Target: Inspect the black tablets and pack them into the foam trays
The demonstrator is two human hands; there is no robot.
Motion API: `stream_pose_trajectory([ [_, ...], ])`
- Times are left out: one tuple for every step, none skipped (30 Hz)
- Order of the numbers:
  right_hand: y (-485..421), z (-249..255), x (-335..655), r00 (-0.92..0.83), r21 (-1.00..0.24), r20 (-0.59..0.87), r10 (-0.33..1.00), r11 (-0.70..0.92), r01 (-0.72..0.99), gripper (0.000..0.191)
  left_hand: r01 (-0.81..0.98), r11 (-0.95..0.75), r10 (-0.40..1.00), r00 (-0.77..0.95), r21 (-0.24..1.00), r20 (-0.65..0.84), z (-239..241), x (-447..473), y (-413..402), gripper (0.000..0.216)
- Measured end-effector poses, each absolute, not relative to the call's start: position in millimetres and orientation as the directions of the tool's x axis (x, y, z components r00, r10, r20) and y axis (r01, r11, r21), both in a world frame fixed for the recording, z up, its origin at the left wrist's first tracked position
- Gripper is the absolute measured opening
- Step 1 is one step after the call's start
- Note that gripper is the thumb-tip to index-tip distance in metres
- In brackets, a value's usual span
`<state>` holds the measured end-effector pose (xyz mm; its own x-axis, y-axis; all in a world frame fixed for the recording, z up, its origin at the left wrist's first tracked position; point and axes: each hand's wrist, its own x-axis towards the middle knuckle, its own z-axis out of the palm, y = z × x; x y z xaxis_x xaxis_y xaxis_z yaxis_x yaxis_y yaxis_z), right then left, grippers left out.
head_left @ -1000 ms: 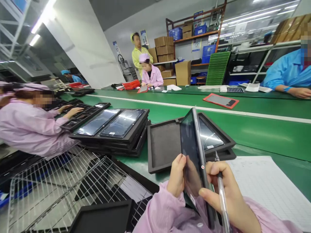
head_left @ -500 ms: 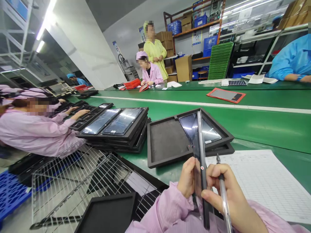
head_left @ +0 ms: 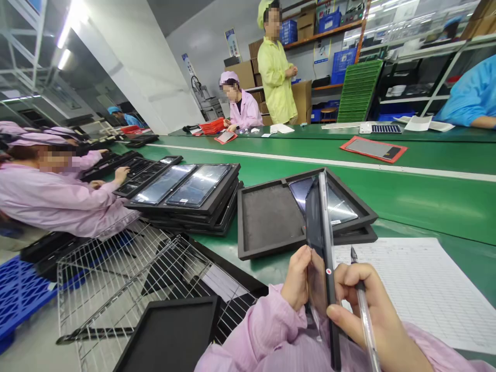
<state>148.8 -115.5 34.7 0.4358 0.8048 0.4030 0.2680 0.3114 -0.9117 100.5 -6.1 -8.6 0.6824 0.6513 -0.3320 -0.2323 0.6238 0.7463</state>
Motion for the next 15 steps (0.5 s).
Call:
stream_pose_trajectory([
  [-116.2, 34.2, 148.5, 0.43, -0.919, 0.387, 0.816, 0.304, 0.252, 0.023, -0.229, 0.626, 0.648, 0.685, 0.745, -0.333, -7.8, 100.0, -6.4, 0.046],
  [-116.7, 33.7, 148.0, 0.422, -0.925, 0.374, 0.826, 0.299, 0.235, 0.023, -0.224, 0.63, 0.643, 0.688, 0.743, -0.337, -7.2, 99.3, -6.9, 0.046],
  [-117.0, 33.2, 147.4, 0.417, -0.93, 0.364, 0.833, 0.297, 0.218, 0.024, -0.218, 0.635, 0.637, 0.69, 0.741, -0.344, -6.8, 98.4, -7.9, 0.046],
  [-117.1, 32.5, 146.7, 0.414, -0.932, 0.361, 0.836, 0.301, 0.204, 0.024, -0.209, 0.642, 0.631, 0.691, 0.738, -0.353, -6.7, 97.3, -9.2, 0.046],
  [-117.0, 31.7, 145.8, 0.411, -0.931, 0.363, 0.836, 0.308, 0.196, 0.025, -0.199, 0.648, 0.624, 0.692, 0.736, -0.363, -6.7, 96.3, -10.9, 0.045],
  [-116.7, 30.8, 144.8, 0.41, -0.929, 0.368, 0.835, 0.313, 0.197, 0.025, -0.186, 0.65, 0.62, 0.691, 0.737, -0.372, -6.9, 95.6, -12.5, 0.045],
  [-116.2, 29.9, 143.7, 0.41, -0.928, 0.371, 0.833, 0.313, 0.203, 0.025, -0.171, 0.64, 0.622, 0.687, 0.749, -0.374, -7.2, 95.4, -14.0, 0.044],
  [-115.5, 29.2, 142.7, 0.41, -0.928, 0.369, 0.834, 0.306, 0.213, 0.025, -0.157, 0.617, 0.633, 0.681, 0.771, -0.369, -7.5, 95.6, -14.9, 0.044],
  [-114.6, 29.0, 141.8, 0.411, -0.928, 0.367, 0.834, 0.298, 0.224, 0.025, -0.144, 0.586, 0.648, 0.673, 0.797, -0.355, -7.5, 96.4, -14.9, 0.044],
  [-113.8, 29.5, 141.4, 0.415, -0.927, 0.368, 0.832, 0.292, 0.236, 0.024, -0.136, 0.55, 0.668, 0.663, 0.824, -0.337, -7.2, 97.3, -13.7, 0.044],
  [-113.3, 31.0, 141.6, 0.42, -0.924, 0.372, 0.828, 0.289, 0.249, 0.024, -0.133, 0.513, 0.691, 0.651, 0.848, -0.316, -6.3, 98.2, -10.8, 0.045],
  [-113.2, 33.4, 142.9, 0.426, -0.92, 0.381, 0.82, 0.294, 0.258, 0.024, -0.138, 0.476, 0.716, 0.634, 0.868, -0.293, -4.6, 98.5, -6.0, 0.045],
  [-113.8, 36.6, 145.8, 0.436, -0.914, 0.396, 0.808, 0.304, 0.268, 0.024, -0.146, 0.441, 0.744, 0.611, 0.885, -0.27, -1.8, 97.9, 0.8, 0.046],
  [-115.4, 40.2, 150.7, 0.452, -0.907, 0.413, 0.79, 0.312, 0.284, 0.024, -0.153, 0.406, 0.774, 0.581, 0.901, -0.25, 1.9, 96.3, 9.7, 0.047],
  [-118.2, 43.7, 157.9, 0.473, -0.896, 0.435, 0.767, 0.318, 0.309, 0.024, -0.159, 0.36, 0.81, 0.542, 0.919, -0.224, 6.6, 93.6, 20.8, 0.047],
])
